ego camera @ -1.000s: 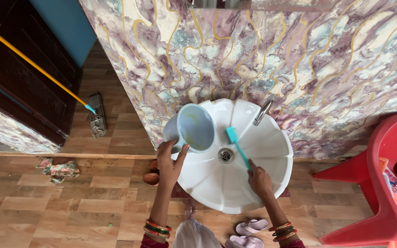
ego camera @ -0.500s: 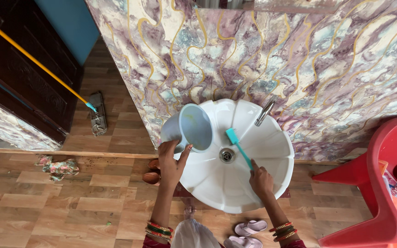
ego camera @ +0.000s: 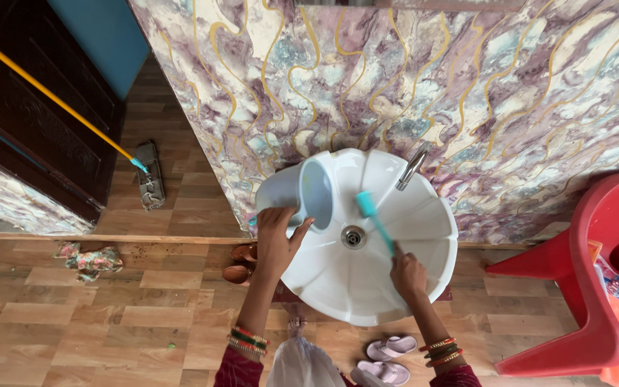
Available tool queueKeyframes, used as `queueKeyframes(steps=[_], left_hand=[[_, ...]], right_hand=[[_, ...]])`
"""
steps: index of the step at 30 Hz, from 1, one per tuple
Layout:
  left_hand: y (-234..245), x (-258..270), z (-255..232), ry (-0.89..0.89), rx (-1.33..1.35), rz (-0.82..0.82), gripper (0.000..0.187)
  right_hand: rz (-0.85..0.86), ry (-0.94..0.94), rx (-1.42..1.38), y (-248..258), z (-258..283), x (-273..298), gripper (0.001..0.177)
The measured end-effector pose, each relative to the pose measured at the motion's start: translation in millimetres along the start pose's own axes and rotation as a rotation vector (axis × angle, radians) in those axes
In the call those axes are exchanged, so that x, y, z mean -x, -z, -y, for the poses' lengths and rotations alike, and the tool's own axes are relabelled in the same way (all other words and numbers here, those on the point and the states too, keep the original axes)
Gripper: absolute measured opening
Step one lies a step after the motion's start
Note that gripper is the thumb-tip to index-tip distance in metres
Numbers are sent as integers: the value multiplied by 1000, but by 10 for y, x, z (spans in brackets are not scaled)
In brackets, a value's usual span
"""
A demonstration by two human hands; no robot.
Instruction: The person scrubs a white pedestal sink with a teal brush while repeatedly pouring water from a light blue mug into the basin. The person continues scrubbing the sink surface and rinsing the brush with water from the mug.
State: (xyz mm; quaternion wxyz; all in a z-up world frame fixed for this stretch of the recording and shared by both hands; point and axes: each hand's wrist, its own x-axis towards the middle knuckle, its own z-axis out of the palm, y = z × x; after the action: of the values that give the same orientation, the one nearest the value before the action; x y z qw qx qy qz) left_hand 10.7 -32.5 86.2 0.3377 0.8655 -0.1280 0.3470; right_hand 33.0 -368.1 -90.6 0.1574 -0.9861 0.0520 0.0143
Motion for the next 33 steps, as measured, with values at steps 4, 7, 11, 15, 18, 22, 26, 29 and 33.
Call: queueKeyframes(steps=[4,7,11,15,18,22,26,29,33], left_hand=[[-135,-72,23,-63,-29,42,34],[-236,-123,5,-103,-63,80,34],[-289,-160,-20,-105,-110,139,33],[-300,-201,27,-83,-133,156,32],[-313,-222,101,-50,-51,118,32],[-349,-204,206,-24,35,86,32],[-382,-191,263,-1,93,81,32],[-400,-191,299,19,80,92,33],[-413,-224,321,1,22,93,35]], right_hand=[[-58,69,-32,-68,-49,7,54],[55,289,-158,-115,-49,34,53],[95,327,-217,-72,-18,43,54],[-43,51,-62,-18,7,41,51],[-116,35,-35,-24,-17,24,54],[47,318,-196,-125,-52,29,53],[68,392,-240,-146,-58,10,53],[-40,192,-115,-100,-60,17,50],[-161,63,-40,-37,-14,22,52]])
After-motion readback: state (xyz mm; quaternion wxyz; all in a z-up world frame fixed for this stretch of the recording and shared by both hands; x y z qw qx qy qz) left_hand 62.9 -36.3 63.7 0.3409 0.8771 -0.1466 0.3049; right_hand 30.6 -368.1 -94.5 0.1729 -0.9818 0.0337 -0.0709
